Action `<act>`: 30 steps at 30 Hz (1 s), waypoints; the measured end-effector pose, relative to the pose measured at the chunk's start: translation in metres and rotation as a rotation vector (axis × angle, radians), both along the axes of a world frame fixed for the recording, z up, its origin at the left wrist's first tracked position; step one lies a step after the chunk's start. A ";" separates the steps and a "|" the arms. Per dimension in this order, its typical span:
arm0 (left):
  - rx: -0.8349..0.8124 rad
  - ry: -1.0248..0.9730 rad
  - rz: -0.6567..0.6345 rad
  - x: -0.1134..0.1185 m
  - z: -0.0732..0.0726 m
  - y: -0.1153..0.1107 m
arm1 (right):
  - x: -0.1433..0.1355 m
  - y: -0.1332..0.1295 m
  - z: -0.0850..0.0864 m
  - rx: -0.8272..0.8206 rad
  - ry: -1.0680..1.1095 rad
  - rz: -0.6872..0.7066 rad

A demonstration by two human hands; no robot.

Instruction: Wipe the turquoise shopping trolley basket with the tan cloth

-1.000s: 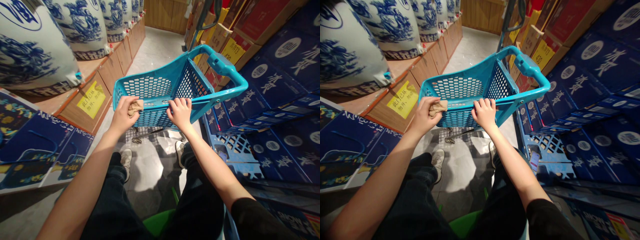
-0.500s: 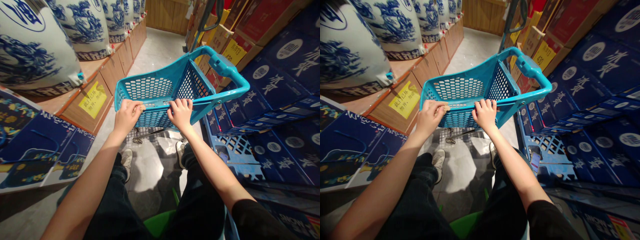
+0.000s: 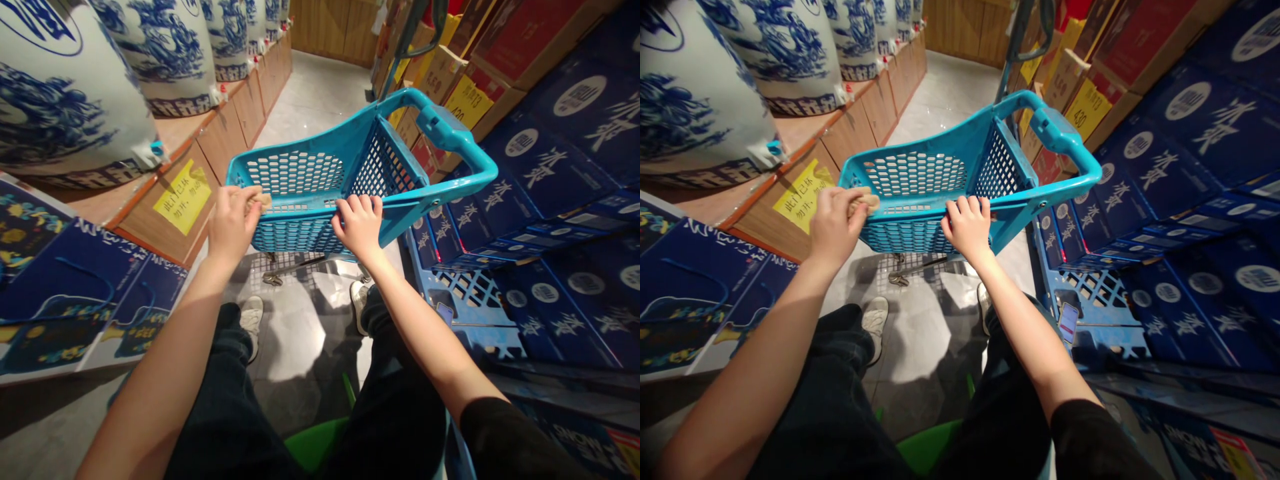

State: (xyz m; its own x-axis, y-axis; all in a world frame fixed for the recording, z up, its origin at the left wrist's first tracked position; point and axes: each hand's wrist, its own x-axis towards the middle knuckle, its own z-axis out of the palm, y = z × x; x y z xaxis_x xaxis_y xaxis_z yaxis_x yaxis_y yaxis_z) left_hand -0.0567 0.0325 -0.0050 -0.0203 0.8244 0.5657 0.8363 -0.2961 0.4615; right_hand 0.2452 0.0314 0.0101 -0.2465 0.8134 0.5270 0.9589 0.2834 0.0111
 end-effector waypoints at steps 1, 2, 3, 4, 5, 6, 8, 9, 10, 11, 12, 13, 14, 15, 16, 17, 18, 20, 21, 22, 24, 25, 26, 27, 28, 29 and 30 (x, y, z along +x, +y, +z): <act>0.016 -0.033 0.051 -0.006 0.001 0.002 | -0.001 0.000 0.000 0.000 0.004 -0.003; 0.036 -0.067 0.094 -0.010 0.002 0.005 | -0.001 0.000 -0.001 0.001 0.008 -0.006; 0.055 -0.103 0.127 -0.013 0.003 0.007 | -0.002 0.000 -0.001 0.002 0.011 -0.008; 0.071 -0.138 0.146 -0.013 0.003 0.009 | -0.002 0.000 -0.001 0.003 0.014 -0.008; 0.081 -0.171 0.152 -0.010 0.003 0.010 | -0.003 0.000 -0.001 0.004 0.015 -0.006; 0.084 -0.198 0.143 -0.006 0.002 0.011 | -0.003 0.000 -0.001 0.004 0.015 -0.002; 0.074 -0.212 0.087 0.008 0.000 0.010 | -0.003 0.000 -0.001 0.001 0.013 0.000; 0.069 -0.195 0.048 0.015 -0.002 0.008 | -0.003 0.000 -0.001 -0.003 0.011 -0.001; 0.068 -0.165 0.008 0.022 -0.003 0.006 | -0.002 0.000 -0.001 -0.005 0.009 -0.005; 0.071 -0.125 -0.028 0.029 -0.004 0.004 | -0.002 0.000 -0.001 -0.007 0.008 -0.008; 0.076 -0.082 -0.060 0.033 -0.005 0.001 | -0.001 0.000 -0.001 -0.007 0.007 -0.012; 0.080 -0.041 -0.085 0.036 -0.005 -0.002 | -0.001 0.000 0.000 -0.005 0.006 -0.014; 0.079 -0.006 -0.106 0.038 -0.004 -0.005 | 0.000 0.000 0.000 -0.002 0.005 -0.014; 0.071 0.020 -0.121 0.038 -0.003 -0.007 | 0.001 0.000 0.000 0.002 0.004 -0.014; 0.055 0.035 -0.127 0.037 -0.002 -0.009 | 0.001 0.000 0.000 0.004 0.003 -0.015; 0.034 0.039 -0.125 0.035 0.000 -0.011 | 0.001 0.000 0.000 0.004 0.001 -0.015; 0.012 0.035 -0.117 0.033 0.001 -0.012 | 0.002 0.001 0.000 0.004 -0.002 -0.015; -0.025 0.022 -0.104 0.031 0.004 -0.014 | 0.002 0.001 0.000 0.005 -0.007 -0.016; -0.035 0.022 -0.114 0.030 0.005 -0.015 | 0.002 0.001 -0.001 0.008 -0.008 -0.016; -0.040 0.028 -0.135 0.028 0.006 -0.015 | 0.002 0.001 -0.001 0.011 -0.009 -0.016; -0.030 0.038 -0.179 0.024 0.008 -0.013 | 0.002 0.001 0.000 0.016 -0.008 -0.013; -0.015 0.037 -0.178 0.020 0.007 -0.012 | 0.002 0.001 0.000 0.014 -0.008 -0.011; 0.006 0.030 -0.152 0.015 0.007 -0.010 | 0.003 0.001 0.000 0.009 -0.010 -0.009; 0.032 0.019 -0.102 0.009 0.005 -0.008 | 0.002 0.001 0.000 0.002 -0.013 -0.010; 0.060 0.007 -0.040 0.003 0.003 -0.005 | 0.002 0.001 0.000 -0.006 -0.016 -0.013; 0.086 -0.002 0.019 -0.002 0.000 -0.003 | 0.002 0.000 0.000 -0.013 -0.019 -0.017; 0.106 -0.003 0.061 -0.006 -0.003 -0.001 | 0.001 0.000 0.000 -0.016 -0.020 -0.020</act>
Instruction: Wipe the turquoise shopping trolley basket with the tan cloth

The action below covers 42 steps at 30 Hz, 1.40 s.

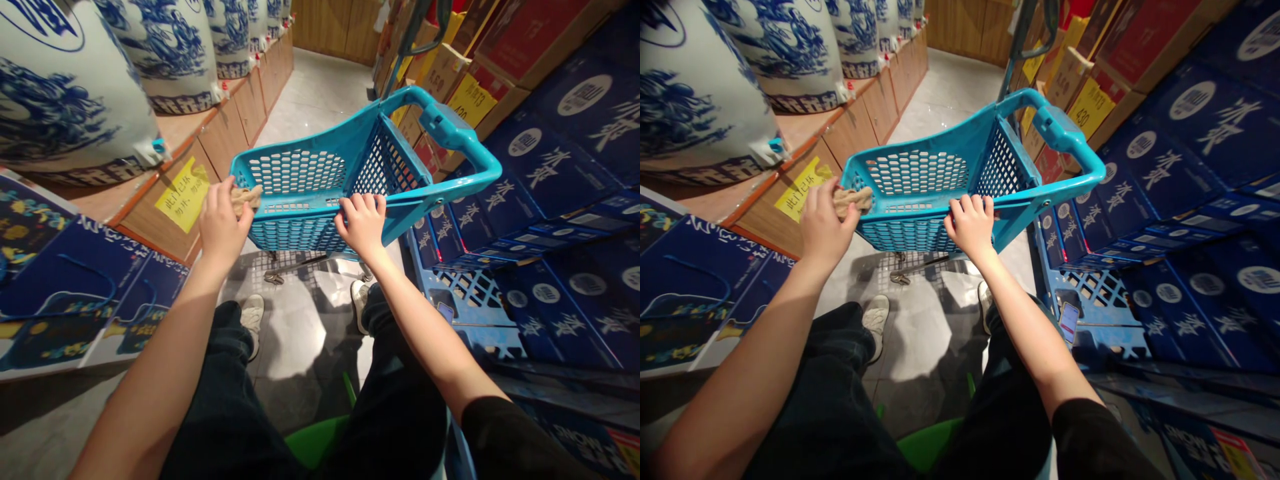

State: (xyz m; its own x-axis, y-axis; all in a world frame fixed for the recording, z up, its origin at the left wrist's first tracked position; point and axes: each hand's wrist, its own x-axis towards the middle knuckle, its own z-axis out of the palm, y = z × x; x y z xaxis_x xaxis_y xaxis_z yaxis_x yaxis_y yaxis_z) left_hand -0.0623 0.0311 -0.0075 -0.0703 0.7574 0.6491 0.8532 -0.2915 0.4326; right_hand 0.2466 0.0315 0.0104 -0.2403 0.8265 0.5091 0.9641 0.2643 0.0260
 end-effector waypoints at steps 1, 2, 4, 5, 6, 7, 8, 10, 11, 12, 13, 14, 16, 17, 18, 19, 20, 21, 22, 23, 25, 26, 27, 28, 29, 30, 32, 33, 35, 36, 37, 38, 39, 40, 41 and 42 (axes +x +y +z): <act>0.013 0.010 0.020 -0.001 -0.002 0.001 | -0.001 0.000 0.000 0.001 0.001 -0.002; 0.019 0.032 0.016 0.000 -0.004 0.001 | -0.001 0.000 -0.001 0.006 0.005 -0.002; 0.018 0.095 -0.034 0.011 -0.006 -0.003 | -0.002 0.000 -0.002 0.023 0.015 -0.001; 0.014 0.127 -0.066 0.019 -0.006 -0.006 | -0.002 0.000 -0.002 0.032 0.020 -0.003; 0.006 0.150 -0.098 0.027 -0.004 -0.009 | -0.001 0.001 -0.003 0.040 0.024 -0.005; -0.008 0.163 -0.133 0.033 -0.003 -0.012 | 0.000 0.001 -0.004 0.048 0.026 -0.006; -0.026 0.165 -0.167 0.037 -0.001 -0.013 | 0.001 0.002 -0.004 0.055 0.026 -0.007; -0.058 0.146 -0.211 0.036 0.002 -0.013 | 0.003 0.003 -0.005 0.065 0.024 -0.004; -0.064 0.123 -0.206 0.032 0.002 -0.011 | 0.004 0.004 -0.005 0.068 0.022 -0.001; -0.059 0.090 -0.178 0.025 0.002 -0.008 | 0.005 0.004 -0.005 0.070 0.021 0.001; -0.044 0.048 -0.130 0.018 0.000 -0.005 | 0.005 0.004 -0.005 0.072 0.020 0.002; -0.021 0.002 -0.073 0.012 -0.002 -0.002 | 0.005 0.004 -0.005 0.072 0.020 0.003; 0.021 -0.075 0.011 0.005 -0.006 0.002 | 0.003 0.004 -0.005 0.069 0.023 0.003; 0.026 -0.089 0.019 0.005 -0.007 0.003 | 0.002 0.003 -0.005 0.065 0.025 0.000; 0.016 -0.084 0.002 0.007 -0.008 0.002 | 0.001 0.003 -0.004 0.059 0.026 -0.005; -0.006 -0.065 -0.035 0.012 -0.008 0.000 | 0.001 0.002 -0.004 0.053 0.028 -0.012; -0.033 -0.036 -0.081 0.017 -0.007 -0.002 | 0.000 0.002 -0.003 0.047 0.030 -0.019; -0.057 -0.005 -0.127 0.022 -0.005 -0.005 | 0.000 0.002 -0.003 0.042 0.029 -0.024; -0.073 0.023 -0.163 0.026 -0.003 -0.007 | 0.000 0.001 -0.002 0.036 0.027 -0.030; -0.080 0.043 -0.179 0.029 -0.001 -0.009 | 0.001 0.001 -0.002 0.031 0.021 -0.035; -0.086 0.057 -0.147 0.031 0.003 -0.011 | 0.002 0.002 -0.001 0.018 0.006 -0.041; -0.097 0.052 -0.111 0.030 0.004 -0.012 | 0.002 0.002 -0.001 0.013 0.001 -0.040; -0.114 0.044 -0.076 0.030 0.005 -0.013 | 0.002 0.002 -0.001 0.011 -0.001 -0.036; -0.135 0.038 -0.054 0.031 0.006 -0.014 | 0.002 0.002 -0.001 0.012 0.001 -0.029; -0.155 0.038 -0.050 0.032 0.006 -0.015 | 0.001 0.002 -0.001 0.014 0.005 -0.021; -0.167 0.044 -0.062 0.035 0.006 -0.017 | 0.001 0.001 -0.002 0.018 0.012 -0.016; -0.161 0.067 -0.114 0.043 0.006 -0.021 | 0.000 0.001 -0.002 0.021 0.024 -0.017; -0.151 0.082 -0.145 0.046 0.006 -0.022 | 0.000 0.000 -0.002 0.019 0.028 -0.022; -0.129 0.116 -0.200 0.047 0.007 -0.022 | 0.001 0.000 -0.001 0.014 0.027 -0.027; -0.119 0.132 -0.211 0.044 0.008 -0.020 | 0.001 0.000 -0.001 0.012 0.024 -0.026; -0.110 0.143 -0.202 0.038 0.008 -0.017 | 0.002 0.000 0.000 0.011 0.019 -0.022; -0.103 0.147 -0.171 0.030 0.008 -0.014 | 0.002 0.000 0.000 0.012 0.016 -0.020; -0.099 0.139 -0.119 0.021 0.008 -0.010 | 0.002 0.000 0.000 0.012 0.013 -0.016; -0.104 0.124 -0.057 0.011 0.006 -0.006 | 0.001 0.000 0.001 0.013 0.010 -0.013; -0.116 0.102 0.005 0.003 0.005 -0.003 | 0.000 0.000 0.001 0.012 0.007 -0.011; -0.129 0.083 0.050 -0.002 0.004 -0.001 | -0.002 0.000 0.001 0.012 0.006 -0.009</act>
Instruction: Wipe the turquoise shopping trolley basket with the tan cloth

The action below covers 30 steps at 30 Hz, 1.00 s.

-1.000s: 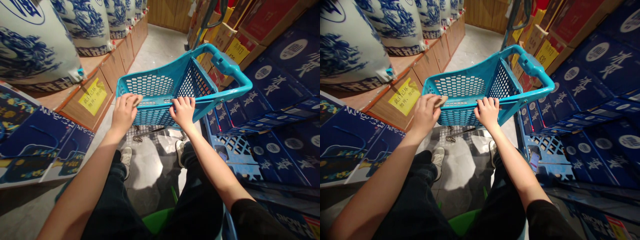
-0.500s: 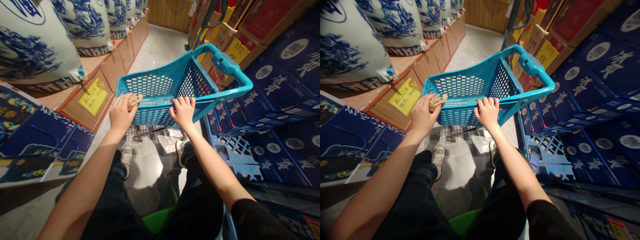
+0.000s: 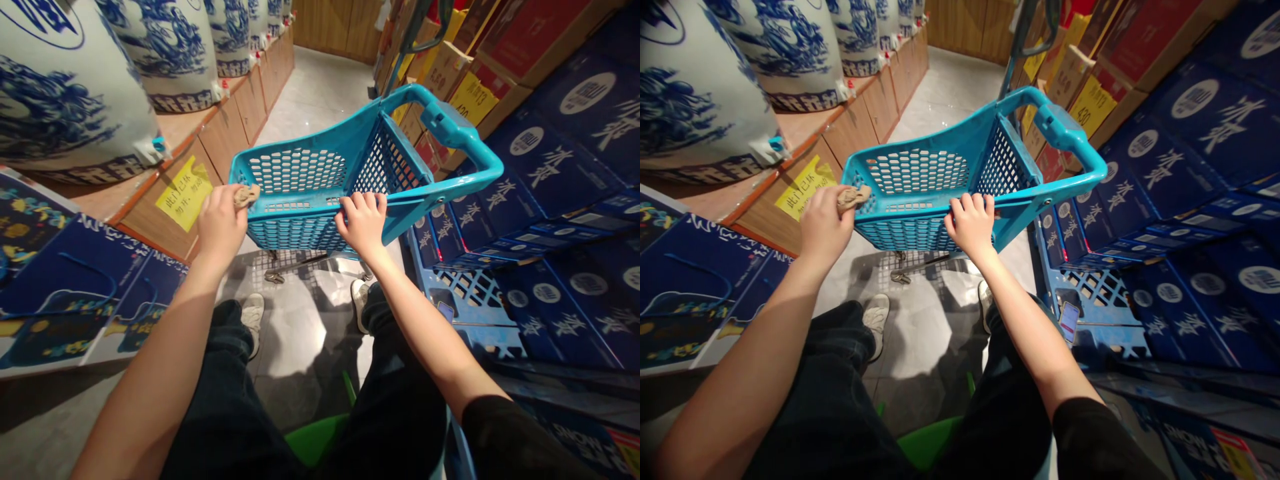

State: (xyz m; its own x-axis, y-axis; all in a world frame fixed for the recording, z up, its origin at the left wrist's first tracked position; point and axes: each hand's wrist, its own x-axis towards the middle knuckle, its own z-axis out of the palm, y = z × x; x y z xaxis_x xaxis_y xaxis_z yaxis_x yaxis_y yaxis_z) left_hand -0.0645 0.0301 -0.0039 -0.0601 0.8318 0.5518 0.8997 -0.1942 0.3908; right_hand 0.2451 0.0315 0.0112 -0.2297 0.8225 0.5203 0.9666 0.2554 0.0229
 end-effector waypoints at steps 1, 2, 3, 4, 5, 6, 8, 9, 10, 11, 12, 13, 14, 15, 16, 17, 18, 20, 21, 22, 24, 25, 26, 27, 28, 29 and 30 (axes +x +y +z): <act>-0.008 -0.012 0.023 -0.002 -0.001 0.001 | -0.002 0.000 0.000 -0.002 0.000 0.002; -0.009 -0.018 0.021 0.001 -0.003 0.001 | -0.003 -0.001 0.000 -0.004 0.003 0.003; -0.004 -0.020 -0.005 0.007 -0.003 -0.001 | -0.005 -0.001 0.000 -0.006 0.007 0.002; 0.007 -0.016 -0.049 0.017 -0.003 -0.003 | -0.006 -0.002 0.001 -0.008 0.012 0.000; 0.021 -0.013 -0.100 0.029 -0.003 -0.006 | -0.007 -0.003 0.001 -0.012 0.015 -0.001; 0.033 -0.008 -0.150 0.041 -0.001 -0.010 | -0.007 -0.003 0.001 -0.016 0.016 -0.002; 0.036 0.019 -0.244 0.061 0.002 -0.015 | -0.006 -0.004 0.002 -0.026 0.011 -0.004; 0.034 0.034 -0.276 0.066 0.004 -0.016 | -0.006 -0.004 0.003 -0.032 0.006 -0.004; 0.032 0.048 -0.293 0.068 0.006 -0.016 | -0.005 -0.005 0.003 -0.037 -0.001 -0.003; 0.032 0.055 -0.288 0.065 0.006 -0.014 | -0.004 -0.005 0.004 -0.041 -0.006 -0.001; 0.034 0.053 -0.261 0.058 0.006 -0.012 | -0.003 -0.005 0.004 -0.046 -0.012 0.003; 0.033 0.043 -0.212 0.049 0.005 -0.009 | -0.003 -0.005 0.004 -0.051 -0.016 0.006; 0.030 0.024 -0.150 0.038 0.004 -0.006 | -0.002 -0.005 0.005 -0.054 -0.019 0.010; 0.023 -0.003 -0.080 0.029 0.002 -0.003 | -0.003 -0.005 0.005 -0.057 -0.020 0.011; 0.016 -0.032 -0.022 0.021 0.000 -0.002 | -0.003 -0.005 0.005 -0.058 -0.020 0.011; 0.011 -0.052 0.012 0.017 -0.002 -0.001 | -0.004 -0.006 0.005 -0.057 -0.018 0.009; 0.010 -0.060 0.018 0.017 -0.003 -0.002 | -0.005 -0.006 0.005 -0.055 -0.014 0.006; 0.016 -0.034 -0.050 0.028 -0.003 -0.008 | -0.007 -0.006 0.004 -0.047 -0.005 -0.002; 0.020 -0.008 -0.107 0.038 -0.001 -0.012 | -0.007 -0.006 0.003 -0.042 -0.001 -0.006; 0.027 0.012 -0.161 0.048 0.001 -0.016 | -0.007 -0.006 0.003 -0.037 0.000 -0.008; 0.024 0.045 -0.259 0.066 0.006 -0.022 | -0.006 -0.006 0.003 -0.030 -0.006 -0.010; 0.016 0.062 -0.300 0.071 0.009 -0.023 | -0.005 -0.005 0.003 -0.028 -0.011 -0.007; 0.006 0.078 -0.328 0.072 0.011 -0.023 | -0.004 -0.005 0.003 -0.027 -0.017 -0.004; -0.003 0.087 -0.335 0.069 0.012 -0.022 | -0.003 -0.005 0.003 -0.026 -0.021 0.000; -0.008 0.086 -0.316 0.064 0.012 -0.020 | -0.002 -0.005 0.003 -0.025 -0.023 0.005; -0.010 0.072 -0.270 0.057 0.011 -0.017 | -0.001 -0.004 0.003 -0.024 -0.024 0.010; -0.011 0.048 -0.206 0.050 0.009 -0.015 | -0.001 -0.004 0.003 -0.022 -0.023 0.014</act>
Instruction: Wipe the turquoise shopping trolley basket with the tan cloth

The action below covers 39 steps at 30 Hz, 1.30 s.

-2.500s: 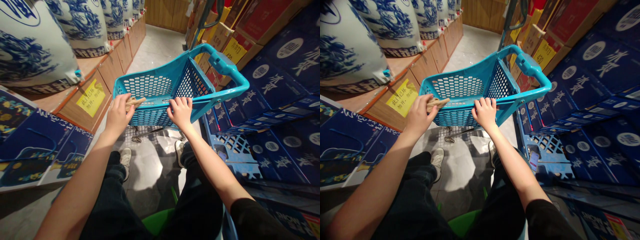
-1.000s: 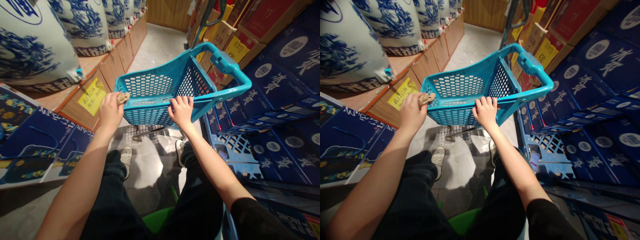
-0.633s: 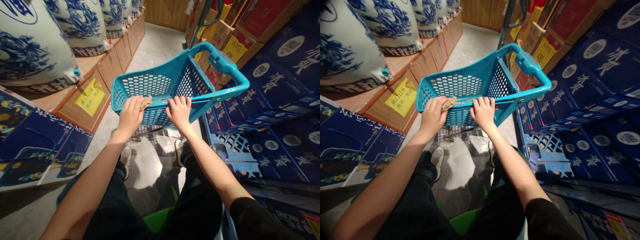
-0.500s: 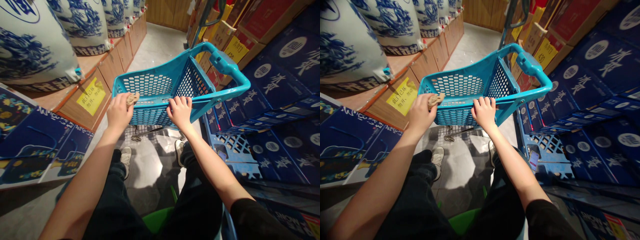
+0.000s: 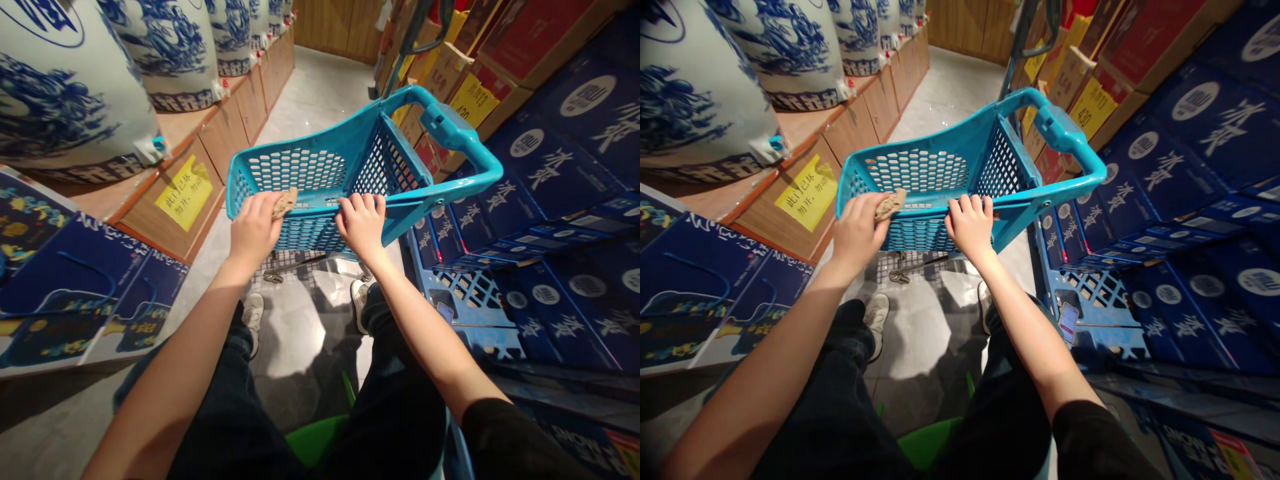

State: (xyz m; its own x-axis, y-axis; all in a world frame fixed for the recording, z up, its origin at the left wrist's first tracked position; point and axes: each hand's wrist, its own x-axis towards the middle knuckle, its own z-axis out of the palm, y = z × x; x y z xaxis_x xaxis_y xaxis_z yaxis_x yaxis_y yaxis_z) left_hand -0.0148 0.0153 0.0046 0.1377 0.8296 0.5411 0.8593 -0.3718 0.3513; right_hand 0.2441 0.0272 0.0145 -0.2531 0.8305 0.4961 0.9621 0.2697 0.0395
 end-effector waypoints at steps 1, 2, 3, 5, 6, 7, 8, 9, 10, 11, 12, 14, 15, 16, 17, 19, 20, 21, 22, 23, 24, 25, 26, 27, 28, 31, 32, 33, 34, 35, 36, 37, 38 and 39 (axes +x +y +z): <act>-0.001 -0.028 0.066 -0.007 -0.002 0.002 | 0.000 0.000 0.000 0.001 0.001 0.002; -0.002 -0.053 0.119 -0.012 -0.005 0.003 | 0.000 0.000 0.000 0.002 0.001 0.005; -0.001 -0.070 0.148 -0.014 -0.007 0.003 | -0.001 0.000 0.000 0.003 0.001 0.005; 0.011 -0.069 0.123 -0.009 -0.008 0.000 | -0.002 0.000 -0.001 0.005 0.004 -0.002; 0.018 -0.052 0.075 -0.002 -0.008 -0.004 | -0.003 -0.001 -0.001 0.005 0.006 -0.006; 0.021 -0.025 0.012 0.005 -0.006 -0.007 | -0.003 -0.001 -0.001 0.005 0.009 -0.011; 0.017 0.008 -0.058 0.013 -0.003 -0.010 | -0.004 -0.001 -0.001 0.006 0.010 -0.013; 0.005 0.043 -0.124 0.019 0.000 -0.012 | -0.004 0.000 -0.001 0.007 0.011 -0.013; -0.011 0.074 -0.178 0.022 0.002 -0.014 | -0.003 0.000 -0.001 0.008 0.011 -0.010; -0.024 0.095 -0.208 0.023 0.005 -0.013 | -0.003 0.000 -0.001 0.010 0.009 -0.006; -0.032 0.103 -0.208 0.020 0.006 -0.012 | -0.002 0.000 -0.001 0.012 0.007 -0.002; -0.027 0.077 -0.124 0.007 0.006 -0.006 | -0.001 0.000 -0.001 0.013 0.003 0.002; -0.017 0.050 -0.056 -0.002 0.005 -0.003 | -0.001 0.000 0.000 0.009 0.001 0.002; -0.007 0.019 0.016 -0.009 0.003 0.000 | -0.001 0.000 0.000 0.003 -0.001 0.000; 0.003 -0.010 0.077 -0.014 0.001 0.001 | -0.001 0.000 0.000 -0.005 -0.001 -0.002; 0.020 -0.037 0.122 -0.016 -0.003 0.000 | -0.002 0.000 0.000 -0.018 0.002 -0.008; 0.029 -0.030 0.101 -0.012 -0.005 -0.002 | -0.003 0.000 0.000 -0.020 0.005 -0.012; 0.037 -0.010 0.057 -0.006 -0.005 -0.005 | -0.003 0.000 0.000 -0.018 0.009 -0.015; 0.043 0.020 0.001 0.001 -0.005 -0.009 | -0.004 0.000 -0.001 -0.011 0.012 -0.017; 0.044 0.052 -0.054 0.007 -0.005 -0.011 | -0.004 0.000 -0.001 -0.002 0.015 -0.017; 0.040 0.078 -0.093 0.012 -0.004 -0.012 | -0.003 0.000 -0.001 0.007 0.017 -0.015; 0.031 0.093 -0.111 0.014 -0.002 -0.012 | -0.003 0.000 -0.001 0.015 0.019 -0.010; 0.020 0.092 -0.105 0.013 -0.001 -0.011 | -0.002 0.000 -0.001 0.019 0.019 -0.005; 0.008 0.077 -0.073 0.009 -0.001 -0.007 | -0.002 0.000 -0.001 0.019 0.018 -0.001; -0.002 0.049 -0.022 0.003 -0.001 -0.004 | -0.002 0.001 -0.001 0.017 0.016 0.001; -0.022 -0.064 0.143 -0.017 -0.004 0.006 | -0.001 0.001 -0.002 0.005 0.011 0.000; -0.027 -0.093 0.172 -0.020 -0.005 0.007 | -0.002 0.001 -0.002 0.005 0.011 0.001; -0.031 -0.109 0.175 -0.020 -0.006 0.007 | -0.002 0.001 -0.002 0.008 0.013 0.002; -0.032 -0.111 0.155 -0.017 -0.007 0.005 | -0.002 0.001 -0.002 0.011 0.016 0.003; -0.029 -0.098 0.118 -0.011 -0.006 0.002 | -0.002 0.001 -0.002 0.016 0.019 0.003; -0.024 -0.072 0.069 -0.005 -0.005 -0.002 | -0.002 0.001 -0.002 0.019 0.021 0.000; -0.018 -0.037 0.013 0.001 -0.003 -0.005 | -0.002 0.001 -0.002 0.019 0.022 -0.003; -0.013 0.001 -0.041 0.006 -0.001 -0.006 | -0.001 0.001 -0.002 0.017 0.021 -0.008; -0.011 0.034 -0.079 0.009 0.001 -0.007 | -0.001 0.001 -0.002 0.014 0.020 -0.014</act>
